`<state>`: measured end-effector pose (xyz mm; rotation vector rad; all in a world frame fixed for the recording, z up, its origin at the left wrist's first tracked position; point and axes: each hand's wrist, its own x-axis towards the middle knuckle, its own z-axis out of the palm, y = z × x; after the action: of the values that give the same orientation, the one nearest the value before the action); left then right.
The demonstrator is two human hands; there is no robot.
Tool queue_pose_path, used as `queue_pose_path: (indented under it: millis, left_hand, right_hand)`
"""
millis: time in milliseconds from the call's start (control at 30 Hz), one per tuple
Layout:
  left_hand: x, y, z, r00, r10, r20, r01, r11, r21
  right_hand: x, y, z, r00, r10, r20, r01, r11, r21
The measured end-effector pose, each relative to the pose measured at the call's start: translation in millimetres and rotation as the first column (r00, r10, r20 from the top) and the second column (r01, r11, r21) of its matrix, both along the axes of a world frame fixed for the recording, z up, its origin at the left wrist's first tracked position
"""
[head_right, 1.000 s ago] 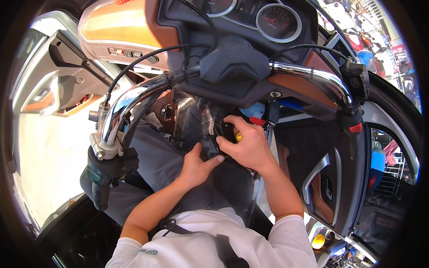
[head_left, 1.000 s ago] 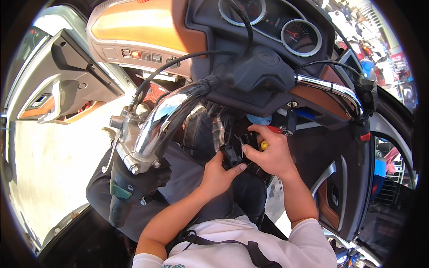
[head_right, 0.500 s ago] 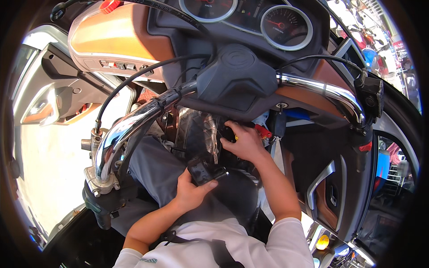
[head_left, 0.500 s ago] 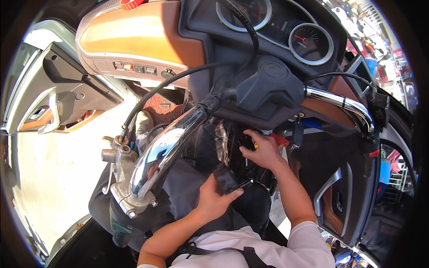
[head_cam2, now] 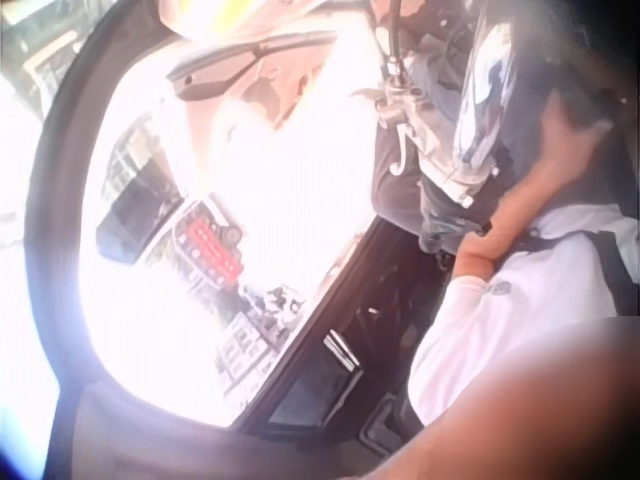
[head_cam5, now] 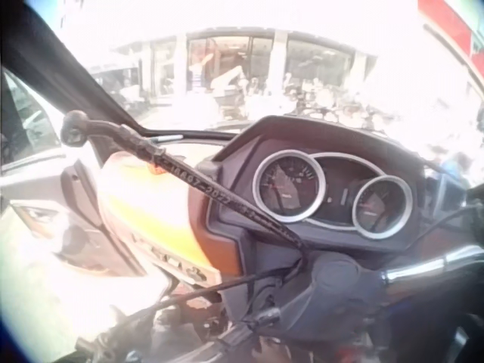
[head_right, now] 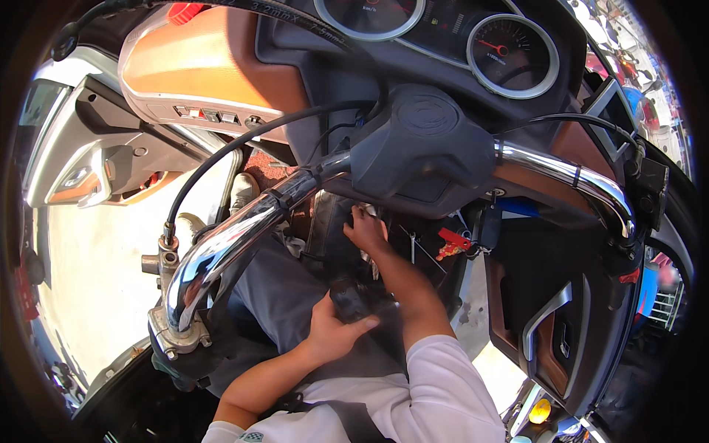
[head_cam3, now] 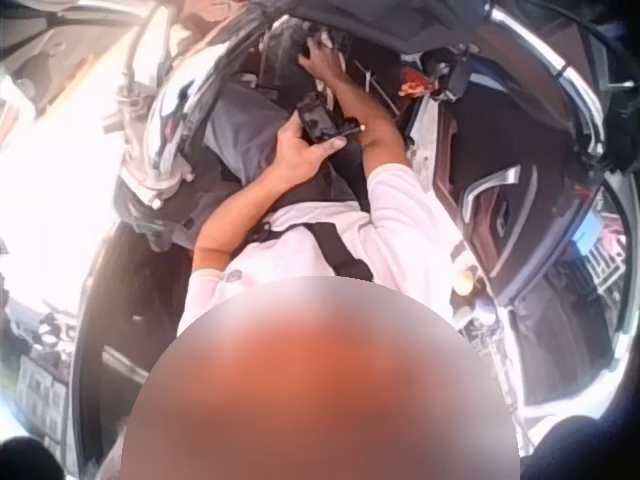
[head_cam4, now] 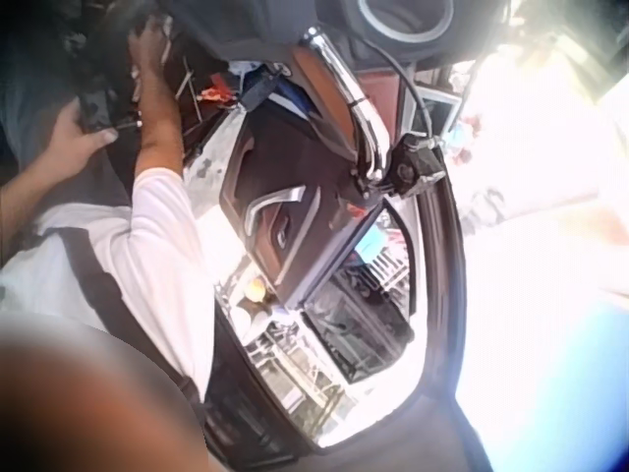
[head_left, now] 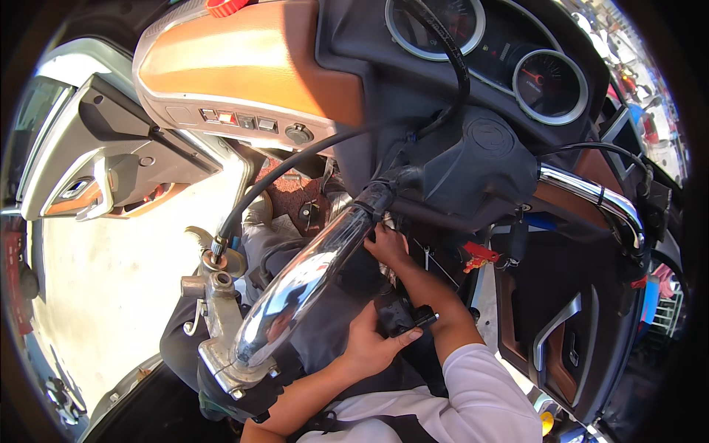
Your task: The person walks from a staircase into a motorcycle shop and approaches a three-wheeled motorcycle. They sit on the vehicle and use a screwdriver to remove screws from a control module near the handlebars, then apply lubricant to the component and reattach it.
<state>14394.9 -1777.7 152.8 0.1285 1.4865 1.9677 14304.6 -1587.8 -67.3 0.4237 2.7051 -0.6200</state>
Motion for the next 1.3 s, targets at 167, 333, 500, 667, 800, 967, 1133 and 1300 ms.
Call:
queue_pose_path:
  millis: [167, 333, 500, 667, 800, 967, 1133, 1300]
  left_hand:
    - [-1, 4, -7, 0.999, 0.03, -0.042, -0.029, 0.999, 0.025]
    - [0, 7, -12, 0.996, 0.031, -0.088, -0.031, 1.0, 0.003]
    - [-5, 7, -6, 0.998, 0.007, -0.066, -0.007, 1.0, 0.0]
    - [-7, 7, -1, 0.998, 0.005, -0.058, -0.005, 1.0, -0.002]
    - [-6, 6, -2, 0.995, 0.003, -0.098, -0.008, 0.999, -0.05]
    - [-6, 8, -5, 0.997, -0.019, -0.073, 0.015, 0.998, -0.06]
    - [-6, 11, -6, 0.999, -0.006, -0.045, 0.004, 0.999, -0.042]
    - [-10, 14, -1, 0.999, -0.011, -0.05, 0.008, 0.998, -0.061]
  right_hand:
    - [5, 0, -15, 0.997, 0.066, 0.036, -0.068, 0.997, 0.048]
    - [6, 3, -27, 0.994, 0.104, -0.028, -0.102, 0.993, 0.057]
    - [9, 2, -26, 0.991, 0.129, -0.039, -0.124, 0.986, 0.115]
    - [10, 9, 6, 1.0, 0.007, 0.002, -0.007, 0.999, -0.05]
    - [27, 37, 22, 0.996, -0.08, 0.027, 0.082, 0.993, -0.08]
    - [74, 90, 34, 0.938, -0.24, -0.252, 0.196, 0.962, -0.189]
    - [107, 120, 52, 0.914, -0.393, -0.103, 0.382, 0.917, -0.115]
    - [134, 114, 14, 0.894, -0.257, -0.366, 0.234, 0.966, -0.106]
